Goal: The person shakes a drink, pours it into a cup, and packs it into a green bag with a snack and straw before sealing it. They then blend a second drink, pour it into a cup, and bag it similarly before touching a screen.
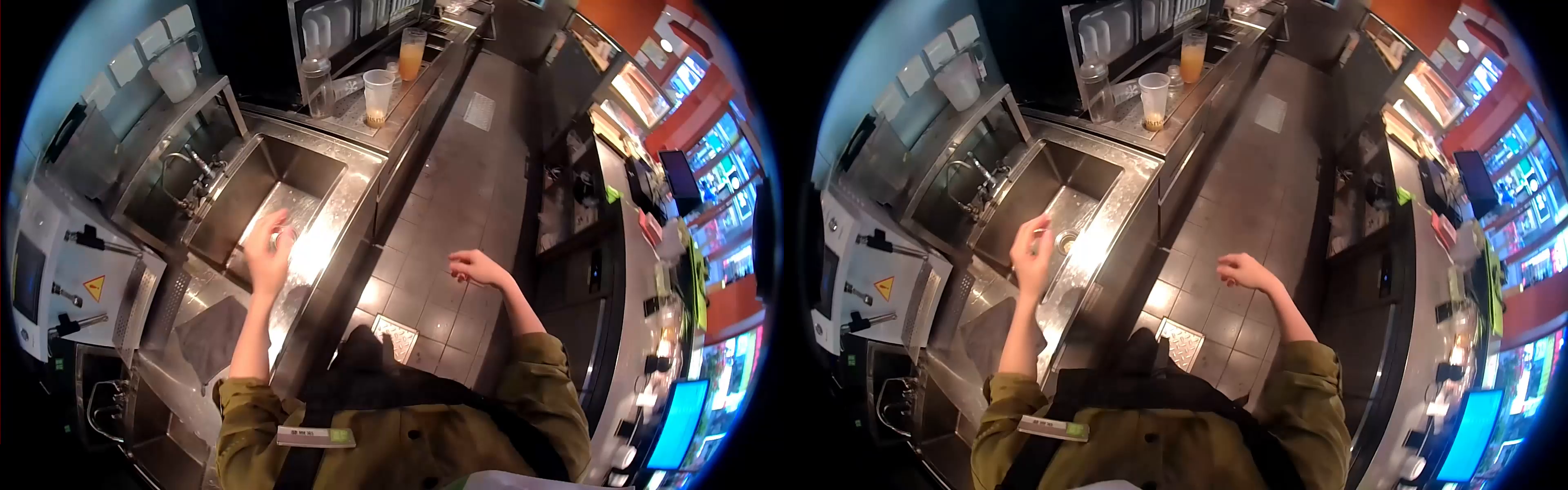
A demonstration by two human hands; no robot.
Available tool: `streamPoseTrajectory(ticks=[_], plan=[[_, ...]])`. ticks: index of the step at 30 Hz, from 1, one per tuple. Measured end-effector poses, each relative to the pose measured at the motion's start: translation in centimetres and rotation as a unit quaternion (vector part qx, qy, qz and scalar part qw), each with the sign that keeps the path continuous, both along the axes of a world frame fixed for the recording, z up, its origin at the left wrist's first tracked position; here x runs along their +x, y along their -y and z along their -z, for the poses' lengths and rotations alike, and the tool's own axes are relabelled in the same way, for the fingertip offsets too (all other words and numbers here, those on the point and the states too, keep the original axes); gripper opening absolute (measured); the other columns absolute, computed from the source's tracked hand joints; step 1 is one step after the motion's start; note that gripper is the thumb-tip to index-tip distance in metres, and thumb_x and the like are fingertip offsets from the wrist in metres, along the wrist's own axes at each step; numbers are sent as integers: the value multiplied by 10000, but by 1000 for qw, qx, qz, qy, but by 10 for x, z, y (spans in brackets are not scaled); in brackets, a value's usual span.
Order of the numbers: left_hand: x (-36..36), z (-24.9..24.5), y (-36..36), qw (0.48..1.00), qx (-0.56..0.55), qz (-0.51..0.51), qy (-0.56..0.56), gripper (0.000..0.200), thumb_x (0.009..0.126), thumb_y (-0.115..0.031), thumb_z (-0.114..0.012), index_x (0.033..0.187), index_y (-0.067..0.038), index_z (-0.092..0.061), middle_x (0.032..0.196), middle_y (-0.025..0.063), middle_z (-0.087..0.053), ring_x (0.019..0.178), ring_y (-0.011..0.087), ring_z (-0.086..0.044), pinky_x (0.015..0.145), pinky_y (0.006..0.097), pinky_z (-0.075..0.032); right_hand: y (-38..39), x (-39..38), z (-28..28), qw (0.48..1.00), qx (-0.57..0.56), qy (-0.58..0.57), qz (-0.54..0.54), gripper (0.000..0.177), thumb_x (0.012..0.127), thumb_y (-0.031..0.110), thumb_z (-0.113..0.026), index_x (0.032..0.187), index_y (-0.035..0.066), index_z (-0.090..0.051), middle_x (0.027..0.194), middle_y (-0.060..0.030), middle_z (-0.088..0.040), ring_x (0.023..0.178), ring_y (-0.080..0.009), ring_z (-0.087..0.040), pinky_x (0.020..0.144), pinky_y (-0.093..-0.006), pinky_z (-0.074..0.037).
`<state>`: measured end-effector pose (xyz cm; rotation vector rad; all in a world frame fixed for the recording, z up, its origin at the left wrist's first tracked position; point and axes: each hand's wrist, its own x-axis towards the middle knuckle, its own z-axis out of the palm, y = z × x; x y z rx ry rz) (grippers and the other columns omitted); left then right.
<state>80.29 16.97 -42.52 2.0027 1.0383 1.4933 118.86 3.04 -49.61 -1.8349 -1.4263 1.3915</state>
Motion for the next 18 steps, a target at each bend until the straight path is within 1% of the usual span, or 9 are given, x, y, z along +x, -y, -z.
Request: streamPoseTrajectory(ticks=[4,7,8,9,11,12,14,17,18], plan=[[109,73,-109,976,-202,67,50,269,811,-81,-601,1070,-10,-592,987,92,-620,879,152,-587,766,270,-472,-140,82,31,998,44,-46,-3,400,867,216,-567,1158,-53,-509,773,-59,-615,633,-102,-563,580,-226,-451],[179,95,-192,936,-332,79,79,315,816,-143,-623,1102,-21,-578,1022,102,-617,908,162,-577,802,294,-468,-260,127,11,995,86,-36,32,338,833,199,-580,1072,-39,-566,774,-89,-630,627,-141,-595,586,-267,-486],[203,145,-238,957,-271,52,84,356,803,-158,-641,1129,-38,-561,1017,99,-617,924,167,-571,815,304,-465,-306,150,13,993,117,-6,10,334,828,191,-580,1062,-47,-571,783,-94,-635,632,-141,-598,590,-270,-487],[231,140,-256,937,-316,19,147,407,799,-157,-645,1161,-16,-527,1019,104,-615,899,184,-581,794,289,-474,-353,173,23,989,146,27,15,353,807,203,-600,1054,-49,-573,784,-104,-635,638,-144,-598,605,-280,-488],[288,96,-272,918,-259,-72,291,447,737,-119,-697,1140,3,-546,1092,130,-569,976,184,-556,837,300,-453,-431,197,27,966,242,80,45,377,783,220,-619,1055,-38,-576,812,-128,-642,685,-161,-612,652,-289,-492],[310,85,-285,918,-234,-92,306,433,737,-123,-697,1126,1,-552,1077,125,-574,959,182,-559,828,298,-455,-464,201,18,971,226,67,47,389,774,233,-627,1057,-29,-580,836,-146,-644,725,-182,-621,681,-296,-490],[333,69,-299,933,-214,-84,278,406,737,-132,-699,1097,-2,-563,1046,117,-584,923,178,-565,811,292,-460,-529,204,26,962,250,102,40,425,742,249,-640,1066,-18,-579,925,-185,-640,859,-267,-627,769,-331,-483],[322,58,-278,955,-191,-67,218,366,737,-145,-702,1053,-6,-581,999,104,-600,870,172,-574,786,283,-467,-615,179,21,931,322,170,-44,471,717,248,-645,1101,-10,-558,1013,-196,-612,943,-303,-599,828,-358,-466],[318,54,-270,957,-186,-74,209,353,737,-149,-703,1039,-8,-587,984,99,-605,853,170,-577,777,280,-469,-647,168,33,917,359,148,-86,553,699,246,-648,1175,4,-503,1136,-198,-551,1056,-311,-538,888,-378,-436]])
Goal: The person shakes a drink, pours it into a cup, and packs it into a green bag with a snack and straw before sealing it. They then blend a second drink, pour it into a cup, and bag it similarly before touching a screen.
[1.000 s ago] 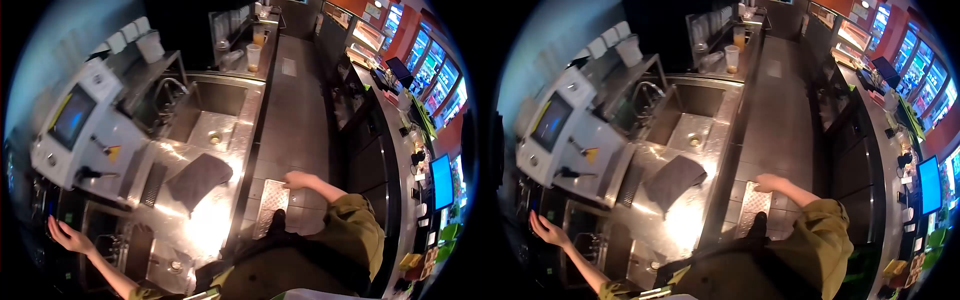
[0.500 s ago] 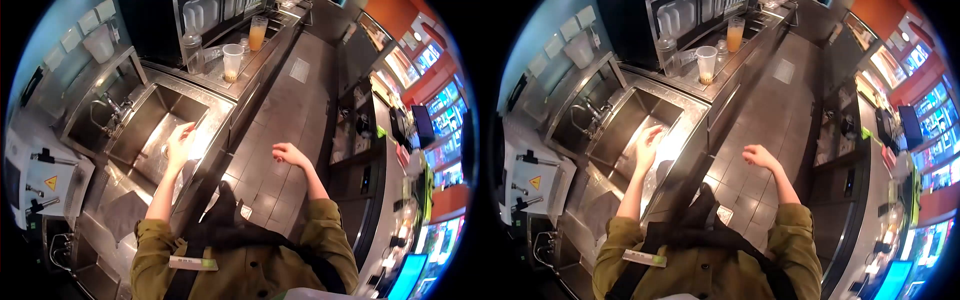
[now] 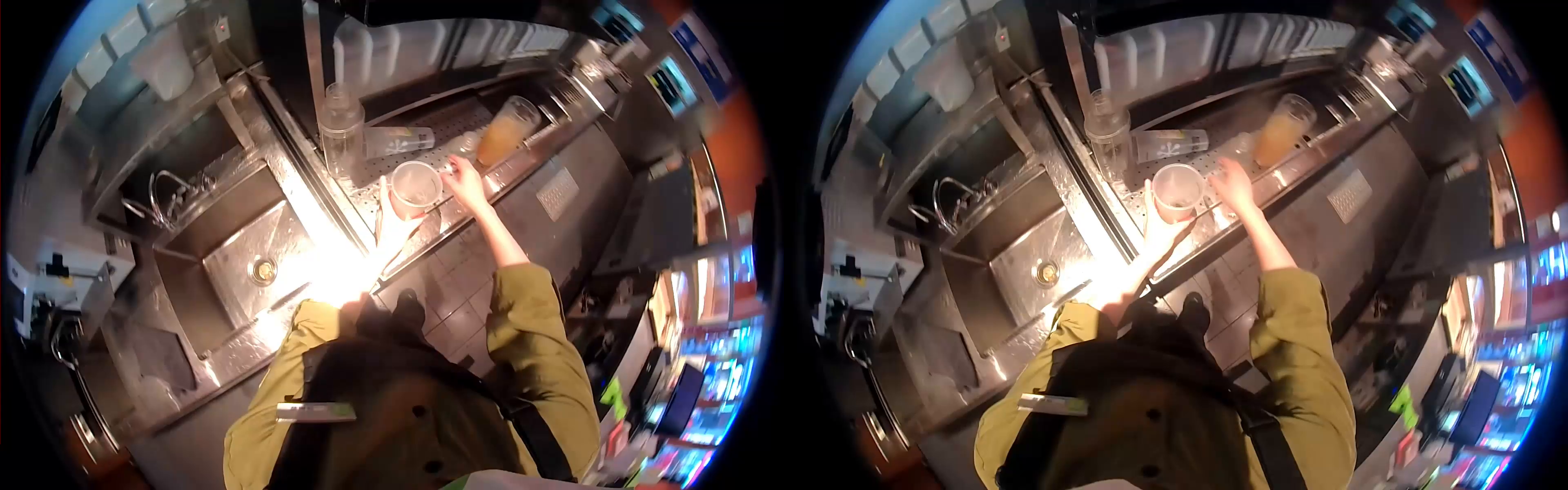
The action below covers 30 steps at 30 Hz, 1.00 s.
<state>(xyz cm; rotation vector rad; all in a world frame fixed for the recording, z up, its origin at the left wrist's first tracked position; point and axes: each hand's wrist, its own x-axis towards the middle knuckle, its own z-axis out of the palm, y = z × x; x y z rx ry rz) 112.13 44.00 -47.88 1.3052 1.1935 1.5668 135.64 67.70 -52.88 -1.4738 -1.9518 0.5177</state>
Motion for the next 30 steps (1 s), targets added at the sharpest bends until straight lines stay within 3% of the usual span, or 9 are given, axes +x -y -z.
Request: streamPoseTrajectory(ticks=[5,7,11,13,14,17,23,26,30], plan=[[14,3,-57,974,-94,-203,22,292,737,-171,-708,966,-15,-617,907,77,-631,764,161,-593,734,266,-481,-80,-76,14,929,272,242,-65,800,592,301,-762,1256,28,-409,1189,-193,-484,1089,-349,-460,928,-395,-392],[-33,37,-44,923,-275,-223,149,253,755,-137,-682,970,-20,-617,877,72,-644,716,159,-606,717,277,-488,-100,-68,37,934,224,268,-78,694,605,278,-737,1196,37,-463,1155,-185,-510,1038,-347,-493,888,-400,-421],[-119,34,49,789,-123,-601,-28,533,705,-120,-749,1137,32,-475,873,60,-629,738,137,-577,734,260,-457,-108,-69,8,952,6,278,-128,267,711,224,-591,874,14,-606,878,-204,-610,764,-341,-597,748,-424,-481],[-155,23,109,746,-83,-660,-9,594,688,-128,-770,1151,40,-438,965,89,-592,866,151,-555,790,280,-437,-99,-60,-3,901,-50,418,-106,367,747,333,-641,878,-7,-598,867,-228,-609,791,-348,-603,745,-386,-479],[-181,37,135,676,-33,-731,-85,650,668,-166,-787,1164,36,-419,1096,128,-529,987,188,-512,847,312,-412,-119,-21,70,974,191,77,-90,408,681,250,-740,934,-22,-571,943,-218,-602,867,-305,-594,790,-355,-464],[-242,38,188,628,-63,-769,-98,722,636,-215,-810,1177,33,-402,1163,165,-483,1057,224,-476,889,338,-388,-55,-26,54,975,37,-218,-35,515,717,185,-753,1083,-63,-490,1115,-180,-539,983,-239,-533,858,-353,-436],[-399,72,172,644,-97,-751,-109,735,601,-322,-821,1118,41,-444,1094,180,-530,1034,263,-505,900,353,-388,2,-46,63,965,-2,-255,65,699,756,219,-723,1246,-93,-334,1233,-199,-457,1087,-273,-476,956,-359,-363],[-440,69,153,533,-445,-668,-268,785,639,-541,-702,1121,47,-508,1110,217,-533,1024,334,-518,890,361,-398,27,-27,80,992,33,0,125,697,851,277,-595,1312,-106,-238,1363,-256,-285,1277,-313,-275,1071,-377,-180],[-525,136,156,519,-339,-698,-360,958,546,-503,-785,1173,94,-374,1101,267,-512,991,385,-526,883,401,-428,39,10,61,971,145,55,180,595,820,203,-606,1268,-83,-338,1269,-271,-375,1202,-381,-349,1029,-412,-247]])
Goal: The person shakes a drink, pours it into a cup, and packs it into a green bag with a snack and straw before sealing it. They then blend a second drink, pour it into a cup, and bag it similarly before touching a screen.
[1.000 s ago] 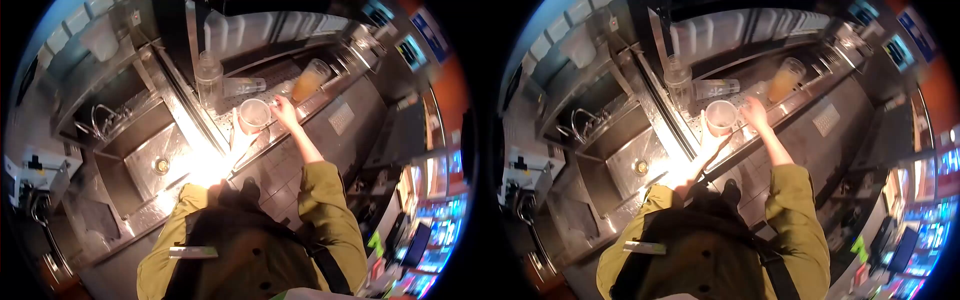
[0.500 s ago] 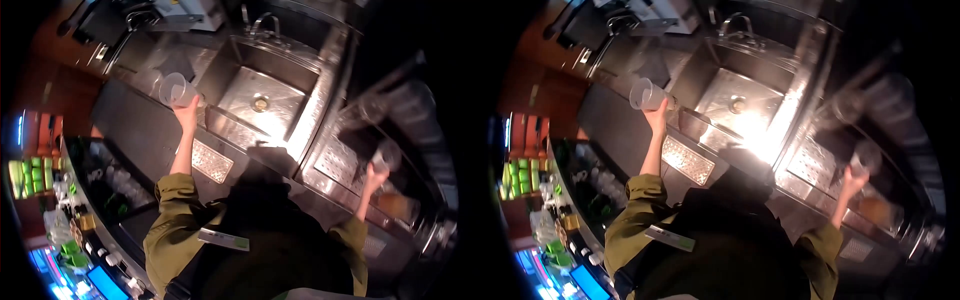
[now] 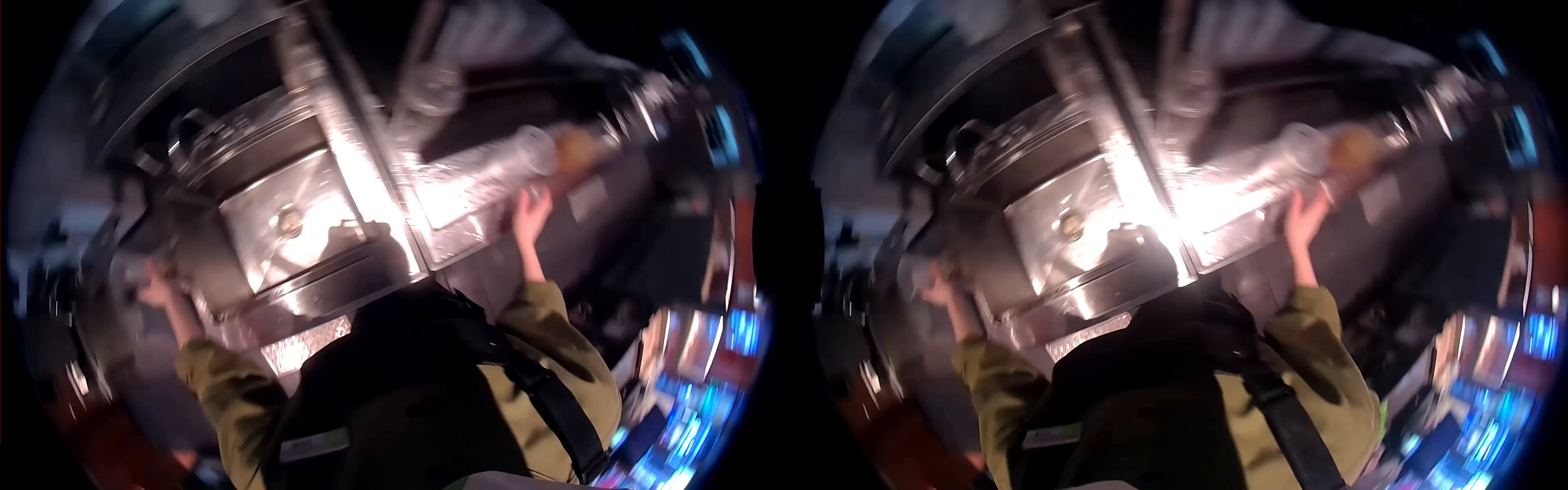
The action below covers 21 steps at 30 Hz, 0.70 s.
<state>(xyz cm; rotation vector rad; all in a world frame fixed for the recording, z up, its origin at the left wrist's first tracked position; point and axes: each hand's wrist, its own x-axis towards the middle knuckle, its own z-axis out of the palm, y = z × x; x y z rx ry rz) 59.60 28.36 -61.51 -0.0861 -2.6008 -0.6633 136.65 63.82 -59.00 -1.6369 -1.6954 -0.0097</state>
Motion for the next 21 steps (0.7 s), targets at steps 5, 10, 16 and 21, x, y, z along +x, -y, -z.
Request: streamPoseTrajectory(ticks=[5,10,16,21], plan=[[51,-13,-16,987,144,-64,-33,1051,535,-484,-816,1200,156,-314,1129,344,-468,1009,431,-511,885,459,-429,-79,-17,-15,998,6,60,12,576,753,70,-547,1280,-14,-331,1318,-236,-352,1224,-373,-347,1018,-404,-299],[216,-11,-45,945,279,147,-91,542,832,-175,-640,1254,52,-387,1178,198,-465,1010,275,-491,888,360,-407,-137,-8,-15,997,-8,-21,79,528,848,324,-482,1251,1,-372,1206,-252,-452,1103,-412,-450,927,-414,-377],[466,-49,-150,768,310,506,240,349,835,6,-529,1178,17,-463,1103,111,-533,972,190,-510,853,290,-402,-117,20,-11,999,-38,8,10,513,731,246,-600,1127,6,-377,1009,-237,-504,931,-430,-512,755,-457,-440],[606,-77,-239,607,229,714,265,321,735,88,-549,1048,18,-562,1029,147,-561,935,214,-551,841,292,-430,-51,96,-51,959,-200,-164,-118,633,684,222,-670,1180,7,-341,1151,-243,-507,1068,-356,-520,903,-395,-407]])
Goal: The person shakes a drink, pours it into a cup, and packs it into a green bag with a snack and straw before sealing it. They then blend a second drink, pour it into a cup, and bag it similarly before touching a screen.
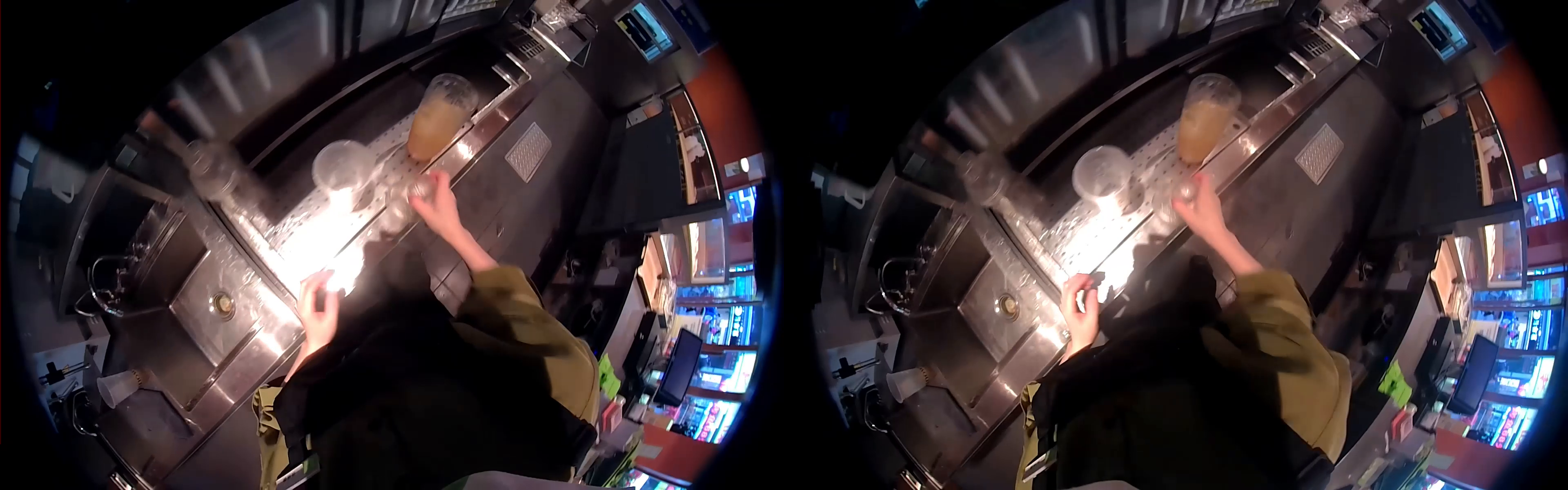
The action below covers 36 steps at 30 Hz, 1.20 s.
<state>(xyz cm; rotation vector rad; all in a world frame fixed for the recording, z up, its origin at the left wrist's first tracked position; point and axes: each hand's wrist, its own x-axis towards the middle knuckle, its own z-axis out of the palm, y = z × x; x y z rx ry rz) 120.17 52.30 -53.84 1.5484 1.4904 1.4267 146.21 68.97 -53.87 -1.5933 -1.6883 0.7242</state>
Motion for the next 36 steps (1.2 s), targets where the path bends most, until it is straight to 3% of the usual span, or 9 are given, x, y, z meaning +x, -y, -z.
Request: streamPoseTrajectory(ticks=[5,10,19,20,24,26,28,35,36], plan=[[129,-30,-97,993,108,-2,38,400,728,17,-608,1117,17,-520,1075,156,-545,1008,275,-527,919,364,-399,-54,86,-171,960,193,-25,-200,590,705,185,-701,1210,47,-428,1113,-132,-566,1054,-240,-543,909,-349,-429],[187,-73,-242,973,208,-38,95,840,738,-406,-694,1360,-28,-274,1407,156,-267,1253,300,-340,1035,425,-270,-144,77,-183,929,213,86,-291,481,610,293,-617,1004,27,-546,867,-174,-596,803,-351,-596,669,-422,-502],[207,-68,-299,979,160,-101,-79,816,709,-317,-731,1348,-38,-306,1373,178,-317,1239,305,-353,1004,408,-303,-205,70,-161,892,180,193,-368,697,605,493,-685,969,-64,-480,861,-221,-595,791,-369,-606,663,-416,-502],[214,-82,-294,974,157,-120,-114,765,708,-164,-719,1345,-47,-311,1336,151,-391,1179,281,-429,982,390,-351,-205,71,-162,888,183,200,-371,712,614,516,-683,964,-70,-481,864,-225,-595,794,-368,-608,665,-416,-503],[219,-82,-297,986,95,-92,-99,748,699,-206,-738,1312,-24,-350,1201,168,-514,1056,278,-525,897,383,-417,-202,69,-167,863,219,231,-393,672,684,537,-623,931,-75,-494,744,-206,-620,709,-373,-616,635,-433,-505],[209,-74,-300,983,89,-100,-123,726,703,-218,-737,1294,-12,-369,1192,174,-522,1051,272,-531,889,378,-420,-209,69,-177,914,236,104,-314,591,698,502,-595,834,-67,-514,648,-200,-609,644,-382,-611,557,-427,-500],[220,-84,-294,988,67,-101,-99,689,714,-228,-728,1271,1,-393,1223,180,-503,1087,261,-517,906,369,-407,-207,65,-183,883,277,177,-336,580,673,511,-602,803,-49,-528,634,-176,-614,627,-377,-612,522,-414,-495],[216,-86,-297,993,70,-52,-79,715,716,-185,-722,1299,-3,-348,1226,197,-487,1068,279,-525,914,376,-408,-202,68,-175,851,236,275,-380,728,704,653,-480,946,-23,-596,812,-202,-640,826,-320,-627,657,-418,-496],[212,-80,-303,994,55,-45,-81,712,727,-182,-714,1301,5,-337,1251,183,-472,1074,265,-522,923,378,-406,-210,57,-187,869,78,264,-411,788,736,681,-425,1064,-18,-583,952,-226,-621,922,-334,-596,746,-414,-481]])
